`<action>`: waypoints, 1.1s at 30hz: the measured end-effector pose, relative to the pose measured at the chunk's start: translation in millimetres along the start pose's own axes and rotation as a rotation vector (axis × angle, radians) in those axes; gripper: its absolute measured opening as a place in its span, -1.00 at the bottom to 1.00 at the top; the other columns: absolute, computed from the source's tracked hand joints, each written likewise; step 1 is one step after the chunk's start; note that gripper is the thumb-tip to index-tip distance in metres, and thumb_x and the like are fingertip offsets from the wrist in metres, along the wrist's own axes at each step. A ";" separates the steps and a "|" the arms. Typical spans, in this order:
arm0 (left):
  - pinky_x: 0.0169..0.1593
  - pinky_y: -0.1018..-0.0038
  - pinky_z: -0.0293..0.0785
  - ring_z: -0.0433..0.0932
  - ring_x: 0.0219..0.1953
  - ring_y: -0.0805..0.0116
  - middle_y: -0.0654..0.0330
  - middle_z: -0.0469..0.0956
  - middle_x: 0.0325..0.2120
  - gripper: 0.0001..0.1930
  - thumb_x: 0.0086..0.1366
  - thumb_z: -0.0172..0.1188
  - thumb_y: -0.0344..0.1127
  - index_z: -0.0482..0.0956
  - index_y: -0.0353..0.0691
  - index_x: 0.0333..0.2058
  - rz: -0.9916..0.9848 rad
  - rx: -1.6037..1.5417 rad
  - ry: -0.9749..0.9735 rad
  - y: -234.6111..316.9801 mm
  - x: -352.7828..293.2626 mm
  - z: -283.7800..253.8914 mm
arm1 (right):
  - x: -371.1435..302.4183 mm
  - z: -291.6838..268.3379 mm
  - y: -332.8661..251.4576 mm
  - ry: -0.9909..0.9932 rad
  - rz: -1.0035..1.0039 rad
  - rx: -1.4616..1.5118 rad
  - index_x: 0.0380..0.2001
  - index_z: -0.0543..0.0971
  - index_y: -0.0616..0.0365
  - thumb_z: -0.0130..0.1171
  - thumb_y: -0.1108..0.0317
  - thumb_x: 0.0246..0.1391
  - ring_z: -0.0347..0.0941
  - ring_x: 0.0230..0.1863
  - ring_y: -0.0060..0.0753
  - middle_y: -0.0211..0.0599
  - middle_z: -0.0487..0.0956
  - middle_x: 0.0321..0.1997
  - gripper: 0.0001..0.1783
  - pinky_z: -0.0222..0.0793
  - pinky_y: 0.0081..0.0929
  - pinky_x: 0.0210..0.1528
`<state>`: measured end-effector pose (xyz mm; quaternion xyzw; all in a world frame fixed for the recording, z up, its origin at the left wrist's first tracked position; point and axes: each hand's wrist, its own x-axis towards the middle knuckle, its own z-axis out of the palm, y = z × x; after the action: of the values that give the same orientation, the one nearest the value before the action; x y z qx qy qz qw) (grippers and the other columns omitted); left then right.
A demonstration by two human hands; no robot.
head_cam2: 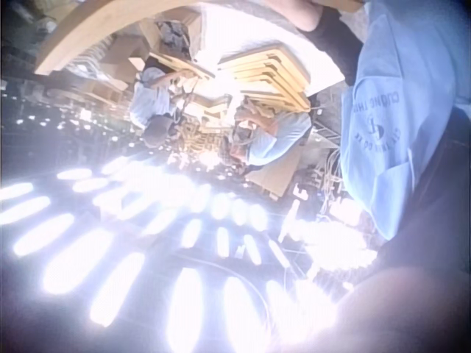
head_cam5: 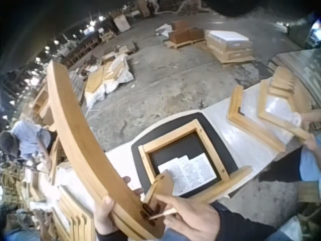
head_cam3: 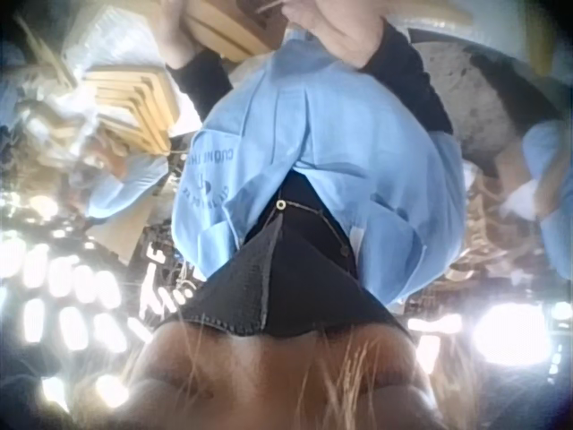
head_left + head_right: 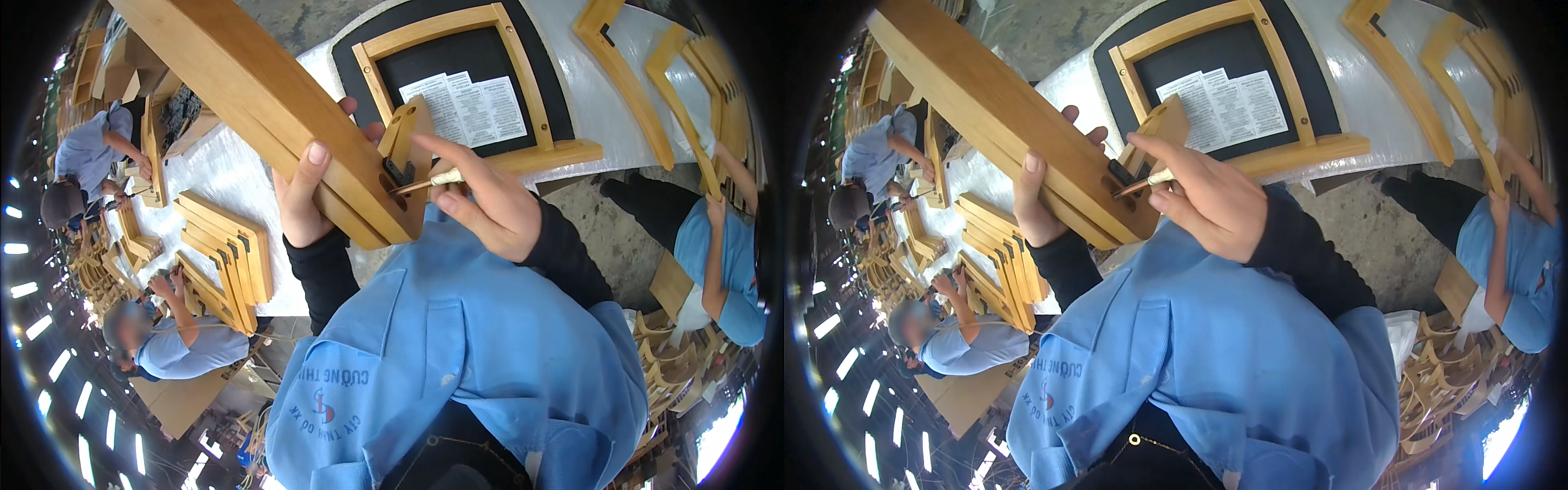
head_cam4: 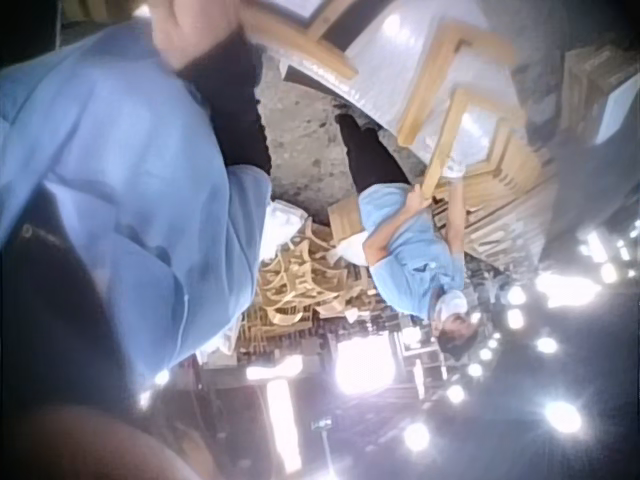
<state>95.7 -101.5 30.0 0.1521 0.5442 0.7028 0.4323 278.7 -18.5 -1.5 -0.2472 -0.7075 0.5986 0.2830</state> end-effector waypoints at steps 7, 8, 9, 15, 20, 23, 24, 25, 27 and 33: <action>-0.11 0.13 0.66 0.61 -0.08 -0.16 -0.21 0.45 0.03 -0.28 0.16 0.31 -0.14 0.24 -0.40 0.18 0.033 -0.001 -0.005 -2.6 2.2 2.2 | 8.1 -28.5 11.3 -0.246 0.134 -0.334 -0.38 0.54 0.17 0.12 0.05 0.27 0.49 -0.60 -0.07 -0.11 0.49 -0.67 -0.63 0.34 -0.27 -0.53; -0.11 0.13 0.66 0.61 -0.08 -0.16 -0.21 0.45 0.03 -0.28 0.16 0.30 -0.14 0.24 -0.40 0.18 0.034 0.001 -0.009 -3.0 2.3 1.4 | 8.7 -29.7 13.4 -0.270 0.203 -0.367 -0.40 0.53 0.17 0.13 0.02 0.25 0.49 -0.61 -0.08 -0.11 0.47 -0.69 -0.61 0.33 -0.28 -0.54; -0.11 0.13 0.66 0.61 -0.09 -0.16 -0.21 0.45 0.03 -0.29 0.16 0.30 -0.14 0.24 -0.40 0.18 0.035 0.002 -0.013 -3.3 2.2 0.9 | 9.6 -32.8 16.7 -0.295 0.120 -0.397 -0.39 0.53 0.18 0.11 0.09 0.27 0.48 -0.60 -0.11 -0.14 0.48 -0.65 -0.65 0.34 -0.32 -0.52; -0.13 0.12 0.66 0.62 -0.11 -0.15 -0.21 0.46 0.02 -0.29 0.15 0.31 -0.12 0.25 -0.40 0.17 0.035 0.023 0.016 -4.5 0.9 4.6 | 8.7 -29.0 -4.4 -0.082 0.088 -0.009 -0.41 0.54 0.22 0.02 0.20 0.34 0.46 -0.59 -0.24 -0.21 0.50 -0.56 -0.66 0.34 -0.40 -0.51; -0.13 0.12 0.66 0.62 -0.11 -0.15 -0.21 0.46 0.00 -0.28 0.15 0.31 -0.12 0.25 -0.40 0.17 0.059 0.023 0.033 -4.0 2.8 5.7 | 11.2 -24.9 0.8 -0.129 0.122 -0.259 -0.38 0.62 0.18 0.04 0.04 0.32 0.49 -0.54 0.00 -0.05 0.53 -0.59 -0.58 0.37 -0.26 -0.50; -0.13 0.13 0.66 0.62 -0.12 -0.14 -0.20 0.46 0.00 -0.29 0.15 0.31 -0.13 0.25 -0.40 0.17 0.048 0.013 0.011 -4.3 2.7 0.2 | 15.7 -34.8 9.5 -0.197 0.023 -0.299 -0.34 0.62 0.16 0.06 0.06 0.31 0.49 -0.58 -0.03 -0.08 0.56 -0.55 -0.62 0.37 -0.25 -0.50; -0.13 0.14 0.66 0.62 -0.12 -0.14 -0.20 0.46 0.00 -0.29 0.15 0.31 -0.13 0.25 -0.40 0.17 0.043 0.012 0.000 -4.4 2.8 -1.8 | 16.2 -38.1 10.9 -0.199 -0.047 -0.273 -0.32 0.61 0.16 0.07 0.07 0.30 0.49 -0.60 -0.05 -0.11 0.56 -0.56 -0.63 0.37 -0.25 -0.51; -0.12 0.14 0.66 0.62 -0.12 -0.13 -0.20 0.46 0.00 -0.29 0.14 0.31 -0.13 0.25 -0.40 0.16 0.038 0.013 0.006 -3.9 3.6 -1.1 | 18.0 -42.3 5.8 -0.169 -0.095 -0.177 -0.26 0.56 0.19 0.11 0.10 0.28 0.51 -0.63 -0.17 -0.19 0.56 -0.59 -0.67 0.36 -0.31 -0.52; -0.12 0.14 0.66 0.63 -0.13 -0.12 -0.19 0.46 -0.01 -0.29 0.13 0.32 -0.13 0.27 -0.40 0.15 0.032 0.016 0.009 -2.5 4.8 2.4 | 12.2 -43.0 0.7 -0.199 0.135 -0.003 -0.25 0.52 0.21 0.14 0.12 0.26 0.50 -0.65 -0.23 -0.23 0.56 -0.61 -0.68 0.35 -0.34 -0.52; -0.08 0.12 0.64 0.63 -0.14 -0.11 -0.17 0.48 -0.02 -0.33 0.13 0.33 -0.14 0.30 -0.40 0.12 0.038 0.029 0.022 -2.3 7.4 9.5 | 22.4 -46.8 3.5 -0.269 0.314 -0.272 -0.34 0.54 0.22 0.06 -0.02 0.29 0.49 -0.64 -0.28 -0.25 0.53 -0.66 -0.55 0.36 -0.43 -0.51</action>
<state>99.0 -89.6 29.5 0.1610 0.5561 0.7046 0.4104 295.2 30.5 3.1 -0.3079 -0.7658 0.5620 0.0539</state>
